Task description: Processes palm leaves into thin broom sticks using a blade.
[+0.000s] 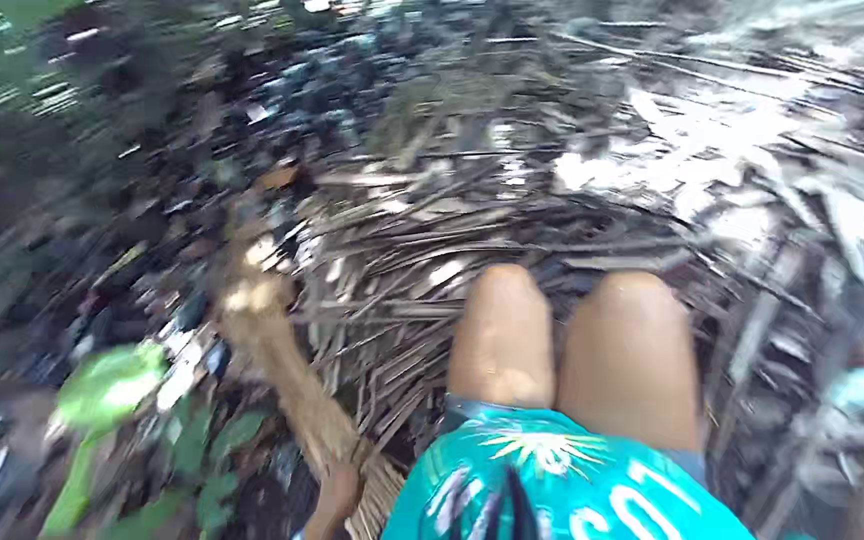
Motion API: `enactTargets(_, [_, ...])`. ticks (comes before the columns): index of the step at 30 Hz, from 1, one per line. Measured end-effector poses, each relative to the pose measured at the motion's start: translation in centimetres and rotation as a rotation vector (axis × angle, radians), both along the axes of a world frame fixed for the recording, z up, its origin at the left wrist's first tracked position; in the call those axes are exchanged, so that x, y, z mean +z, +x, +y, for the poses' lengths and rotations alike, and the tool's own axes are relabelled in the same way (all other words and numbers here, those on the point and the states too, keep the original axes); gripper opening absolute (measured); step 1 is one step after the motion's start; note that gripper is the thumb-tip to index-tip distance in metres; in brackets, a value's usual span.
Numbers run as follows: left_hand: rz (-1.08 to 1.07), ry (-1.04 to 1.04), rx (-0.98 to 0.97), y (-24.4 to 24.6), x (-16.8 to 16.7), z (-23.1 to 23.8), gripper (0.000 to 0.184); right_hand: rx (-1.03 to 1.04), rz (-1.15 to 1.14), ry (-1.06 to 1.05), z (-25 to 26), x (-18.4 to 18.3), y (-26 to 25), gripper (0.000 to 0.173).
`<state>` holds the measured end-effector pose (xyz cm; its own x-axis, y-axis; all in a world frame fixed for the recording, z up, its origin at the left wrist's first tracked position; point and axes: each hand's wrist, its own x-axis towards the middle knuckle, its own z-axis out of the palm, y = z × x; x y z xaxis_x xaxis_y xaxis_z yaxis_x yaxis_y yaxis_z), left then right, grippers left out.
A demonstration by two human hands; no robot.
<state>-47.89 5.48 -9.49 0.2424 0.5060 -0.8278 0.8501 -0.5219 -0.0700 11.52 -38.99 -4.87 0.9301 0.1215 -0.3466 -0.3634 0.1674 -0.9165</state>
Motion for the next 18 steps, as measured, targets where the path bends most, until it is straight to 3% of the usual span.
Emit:
enactTargets(2, [-0.222, 0.08, -0.027, 1.9, -1.8, 0.3, 0.047, -0.276, 0.092, -0.326, 1.0, 0.5, -2.5, 0.031])
enactTargets(4, [-0.496, 0.132, -0.083, 5.4, -1.5, 0.9, 0.042, -0.311, 0.194, -0.547, 0.7, -1.0, -3.6, 0.042])
enactTargets(6, [-0.568, 0.082, -0.08, 12.1, 3.1, 0.6, 0.042, -0.256, 0.248, -0.643, -1.0, -5.2, -4.0, 0.045])
enactTargets(9, [-0.787, 0.128, -0.226, 16.3, 5.3, 2.1, 0.039, -0.146, 0.339, -0.794, -2.2, -10.6, -4.5, 0.046])
enactTargets(12, [-0.935, 0.14, -0.358, 19.7, 7.6, 3.3, 0.041, -0.058, 0.454, -0.923, -1.3, -13.9, -4.3, 0.045])
enactTargets(16, [-1.074, 0.148, -0.414, 23.8, 10.7, 1.8, 0.043, 0.09, 0.513, -1.059, 0.3, -17.0, -2.7, 0.055])
enactTargets(18, [-1.113, 0.142, -0.447, 25.8, 12.1, 0.8, 0.043, 0.168, 0.531, -1.117, 0.7, -18.0, -2.0, 0.051])
